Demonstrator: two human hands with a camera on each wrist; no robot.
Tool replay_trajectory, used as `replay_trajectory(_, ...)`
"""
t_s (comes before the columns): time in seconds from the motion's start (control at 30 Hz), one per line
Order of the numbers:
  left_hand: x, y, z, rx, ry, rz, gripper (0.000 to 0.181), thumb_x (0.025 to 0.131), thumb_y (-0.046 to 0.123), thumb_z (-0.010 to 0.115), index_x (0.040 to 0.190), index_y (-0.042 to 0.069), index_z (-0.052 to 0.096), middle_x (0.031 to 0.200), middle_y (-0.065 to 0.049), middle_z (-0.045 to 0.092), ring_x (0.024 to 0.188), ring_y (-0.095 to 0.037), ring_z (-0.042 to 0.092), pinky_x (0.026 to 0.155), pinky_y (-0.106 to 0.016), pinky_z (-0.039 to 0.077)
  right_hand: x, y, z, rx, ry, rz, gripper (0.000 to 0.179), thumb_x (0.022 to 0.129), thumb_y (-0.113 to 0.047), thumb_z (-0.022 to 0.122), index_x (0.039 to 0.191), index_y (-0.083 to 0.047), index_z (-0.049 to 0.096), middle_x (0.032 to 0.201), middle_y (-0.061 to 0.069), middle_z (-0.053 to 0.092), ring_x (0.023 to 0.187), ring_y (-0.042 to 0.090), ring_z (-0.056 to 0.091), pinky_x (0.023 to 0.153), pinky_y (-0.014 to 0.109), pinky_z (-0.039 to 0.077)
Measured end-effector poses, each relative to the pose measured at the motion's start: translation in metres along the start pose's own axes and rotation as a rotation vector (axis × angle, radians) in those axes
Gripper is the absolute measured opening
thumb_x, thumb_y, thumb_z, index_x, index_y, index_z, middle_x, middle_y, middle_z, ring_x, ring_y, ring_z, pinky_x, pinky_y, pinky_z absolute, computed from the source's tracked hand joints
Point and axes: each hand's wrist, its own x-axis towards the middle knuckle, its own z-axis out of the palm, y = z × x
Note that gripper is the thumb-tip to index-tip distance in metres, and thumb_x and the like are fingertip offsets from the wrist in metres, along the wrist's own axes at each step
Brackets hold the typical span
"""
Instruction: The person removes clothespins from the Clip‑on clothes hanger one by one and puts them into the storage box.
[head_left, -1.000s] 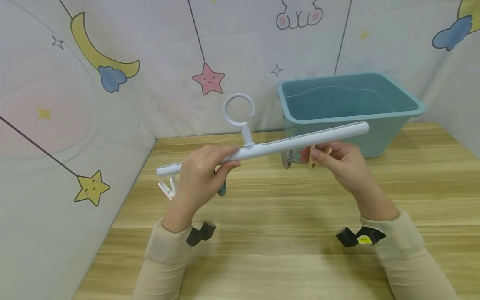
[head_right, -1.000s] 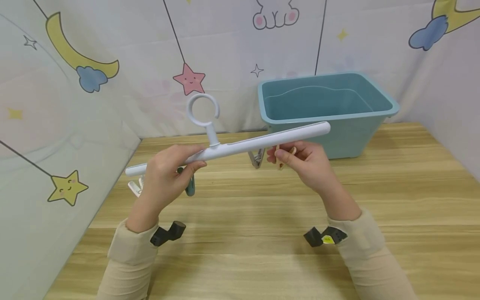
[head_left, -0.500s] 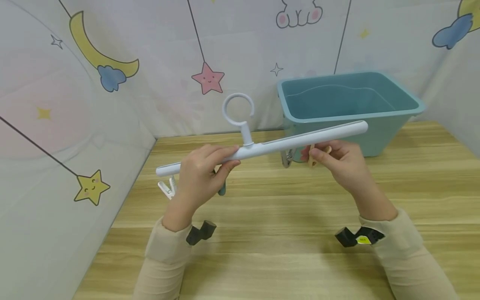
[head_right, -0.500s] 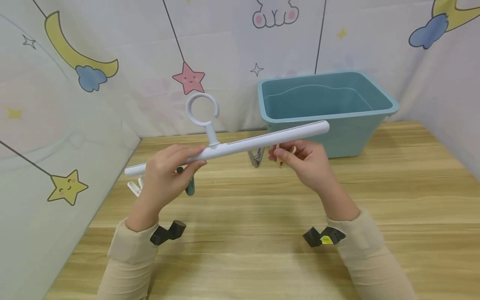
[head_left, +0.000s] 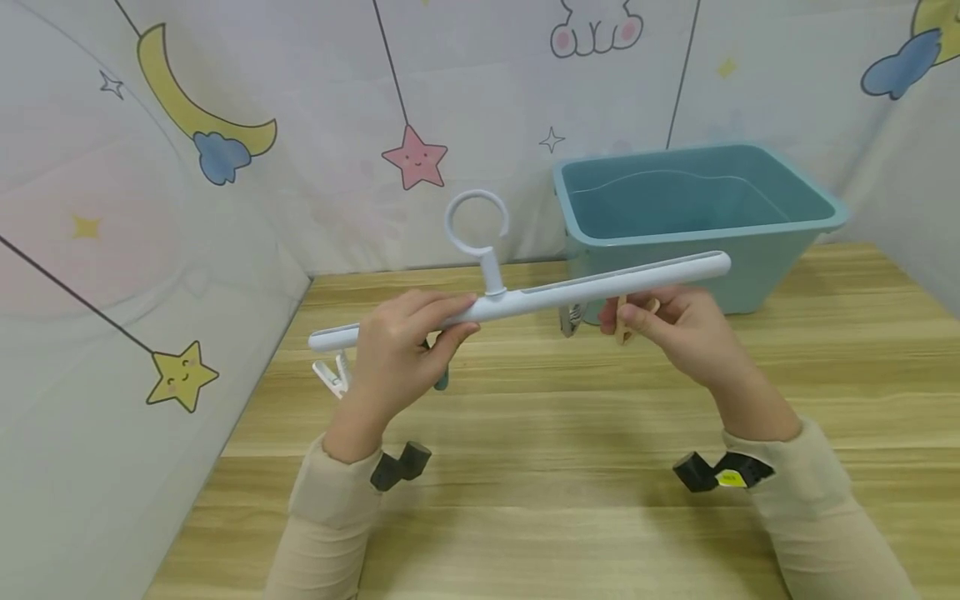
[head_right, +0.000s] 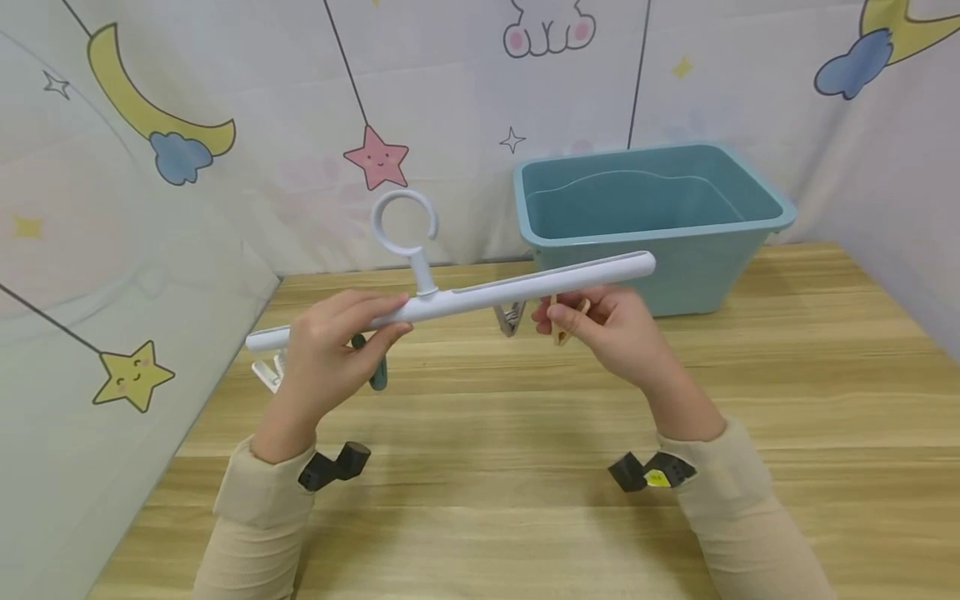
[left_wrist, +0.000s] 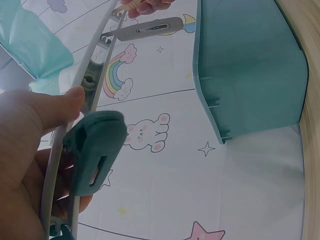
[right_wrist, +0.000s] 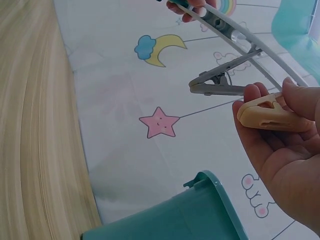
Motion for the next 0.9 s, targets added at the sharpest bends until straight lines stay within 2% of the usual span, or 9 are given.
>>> replay_trajectory(0.1,-0.001,0.000,0.000,-0.001,0.001,-0.002,0.025,0.078,0.013,0.080,0.101,0.004,0.075,0.087,-0.009,0.072,0.062,-0.016,0.057,0.049,-0.025,0.041,0.000,0.000,0.001,-0.038,0.022,0.010,0.011,0.095,0.004,0.054,0.094,0.010,0.064,0.084,0.002,0.071,0.079,0.013,0.066,0.066,0.023,0.050)
replay_trajectory(0.2,-0.001,-0.001,0.001,0.001,0.004,-0.002,0.025,0.079,0.014,0.080,0.101,0.004,0.075,0.087,-0.008,0.073,0.061,-0.016,0.057,0.049,-0.025,0.041,0.000,0.000,0.003,-0.079,0.079,0.014,0.011,0.094,0.003,0.057,0.096,0.010,0.065,0.083,-0.002,0.071,0.075,0.011,0.066,0.064,0.022,0.050)
replay_trajectory(0.47,0.000,0.000,0.000,-0.004,0.010,0.002,0.026,0.078,0.013,0.080,0.101,0.003,0.075,0.088,-0.009,0.073,0.063,-0.017,0.060,0.049,-0.026,0.042,-0.001,-0.003,0.012,-0.090,0.233,-0.013,0.006,0.089,0.009,0.061,0.088,0.012,0.066,0.076,-0.003,0.070,0.068,0.010,0.061,0.063,0.020,0.049)
replay_trajectory(0.57,0.001,0.001,-0.001,-0.001,0.007,0.001,0.025,0.079,0.013,0.080,0.101,0.003,0.075,0.087,-0.009,0.073,0.062,-0.016,0.059,0.049,-0.026,0.041,-0.001,-0.004,0.016,-0.177,0.298,-0.038,0.004,0.086,0.010,0.064,0.086,0.012,0.068,0.075,-0.010,0.070,0.067,0.006,0.062,0.061,0.017,0.049)
replay_trajectory(0.7,0.002,0.002,-0.001,0.002,0.004,0.000,0.025,0.079,0.012,0.079,0.101,0.003,0.075,0.086,-0.008,0.073,0.062,-0.016,0.060,0.049,-0.026,0.042,-0.001,-0.004,0.021,-0.307,0.377,-0.105,0.005,0.081,0.011,0.070,0.085,0.010,0.071,0.075,-0.017,0.068,0.061,0.001,0.059,0.051,0.014,0.042)
replay_trajectory(0.77,0.002,0.003,-0.001,0.001,0.004,0.001,0.025,0.079,0.012,0.079,0.102,0.003,0.075,0.086,-0.009,0.073,0.063,-0.016,0.060,0.049,-0.026,0.042,0.000,-0.004,0.022,-0.357,0.413,-0.149,0.006,0.079,0.011,0.072,0.084,0.008,0.073,0.073,-0.013,0.069,0.056,0.000,0.054,0.045,0.014,0.036)
replay_trajectory(0.9,0.002,0.003,-0.001,0.003,0.010,0.000,0.025,0.079,0.012,0.080,0.101,0.003,0.075,0.086,-0.008,0.073,0.064,-0.017,0.062,0.049,-0.026,0.043,0.001,-0.002,0.025,-0.444,0.475,-0.215,0.007,0.077,0.010,0.074,0.082,0.006,0.074,0.071,0.007,0.071,0.050,-0.002,0.045,0.038,0.016,0.024)
